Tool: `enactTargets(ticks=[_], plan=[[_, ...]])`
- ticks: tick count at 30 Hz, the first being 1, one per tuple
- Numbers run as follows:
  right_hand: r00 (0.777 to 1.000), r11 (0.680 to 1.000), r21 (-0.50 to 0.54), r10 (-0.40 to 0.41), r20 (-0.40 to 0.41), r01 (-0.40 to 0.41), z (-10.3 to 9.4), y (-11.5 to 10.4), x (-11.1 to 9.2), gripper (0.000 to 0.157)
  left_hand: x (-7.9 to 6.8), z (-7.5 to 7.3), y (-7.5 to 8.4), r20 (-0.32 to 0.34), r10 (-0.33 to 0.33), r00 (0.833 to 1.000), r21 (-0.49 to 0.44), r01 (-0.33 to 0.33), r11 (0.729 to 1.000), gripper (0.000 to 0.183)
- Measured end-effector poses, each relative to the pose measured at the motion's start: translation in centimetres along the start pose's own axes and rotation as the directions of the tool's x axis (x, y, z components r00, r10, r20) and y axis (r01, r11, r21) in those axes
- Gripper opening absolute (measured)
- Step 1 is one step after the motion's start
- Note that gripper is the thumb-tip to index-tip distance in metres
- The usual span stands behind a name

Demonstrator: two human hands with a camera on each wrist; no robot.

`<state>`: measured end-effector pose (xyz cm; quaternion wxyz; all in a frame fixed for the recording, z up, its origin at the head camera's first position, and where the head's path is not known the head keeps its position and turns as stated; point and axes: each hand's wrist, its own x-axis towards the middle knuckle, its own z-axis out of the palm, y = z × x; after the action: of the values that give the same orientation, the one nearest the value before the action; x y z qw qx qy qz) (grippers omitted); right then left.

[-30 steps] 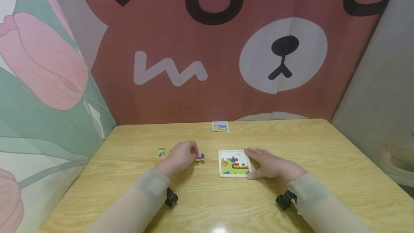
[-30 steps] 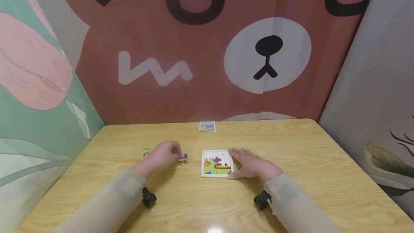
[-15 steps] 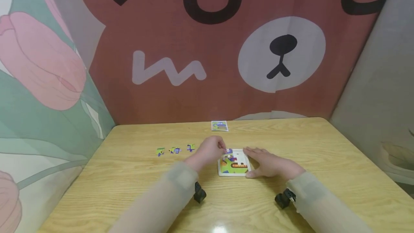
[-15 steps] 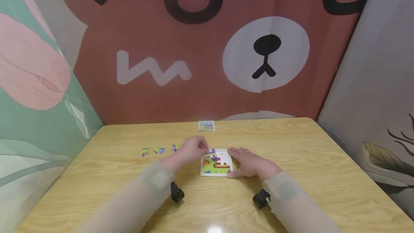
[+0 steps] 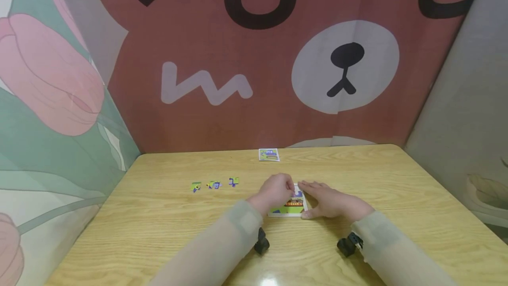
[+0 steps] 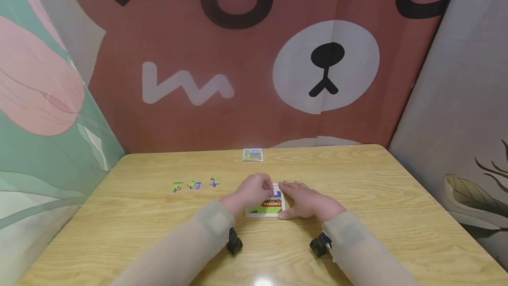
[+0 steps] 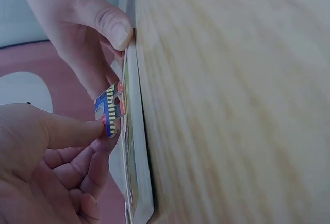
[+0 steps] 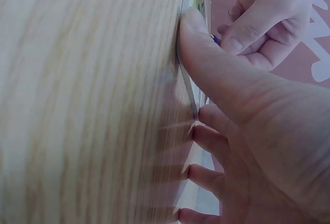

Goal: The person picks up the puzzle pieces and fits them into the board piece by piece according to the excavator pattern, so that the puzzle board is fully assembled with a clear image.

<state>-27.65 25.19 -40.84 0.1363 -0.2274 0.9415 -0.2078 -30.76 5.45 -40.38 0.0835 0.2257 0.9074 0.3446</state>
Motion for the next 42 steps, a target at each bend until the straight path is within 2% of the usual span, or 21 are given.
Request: enactTargets(ticks=[5, 9, 24, 29, 35, 42], plan=[[1.0, 1.0, 0.0, 0.005, -0.003, -0.005, -0.03, -0.04, 0.0, 0.095, -0.03, -0.01, 0.28, -0.008, -0.015, 1.0, 0.037, 0.015, 0.999, 0.015], [1.0, 1.0, 0.001, 0.004, -0.008, -0.004, -0.08, -0.08, -0.02, 0.095, 0.15, -0.03, 0.37, -0.012, -0.001, 1.0, 0.086, 0.002, 0.996, 0.015], [1.0, 1.0, 0.011, -0.004, -0.007, 0.004, -0.22, -0.19, -0.15, 0.094, 0.64, 0.08, 0.43, 0.031, -0.01, 0.999, 0.163, 0.004, 0.987, 0.018], [1.0, 1.0, 0.009, -0.005, -0.012, 0.005, -0.19, -0.23, -0.21, 0.094, 0.69, 0.24, 0.55, 0.037, -0.023, 0.999, 0.22, 0.014, 0.975, 0.018], [1.0, 1.0, -0.002, 0.006, -0.017, -0.006, -0.14, -0.3, -0.3, 0.094, 0.58, 0.52, 0.78, 0.044, 0.024, 0.999, 0.316, -0.036, 0.948, 0.015], [1.0, 1.0, 0.002, -0.003, -0.017, 0.003, -0.15, -0.43, -0.28, 0.092, 0.27, 0.55, 0.74, 0.055, 0.047, 0.997, 0.334, -0.063, 0.94, 0.013]])
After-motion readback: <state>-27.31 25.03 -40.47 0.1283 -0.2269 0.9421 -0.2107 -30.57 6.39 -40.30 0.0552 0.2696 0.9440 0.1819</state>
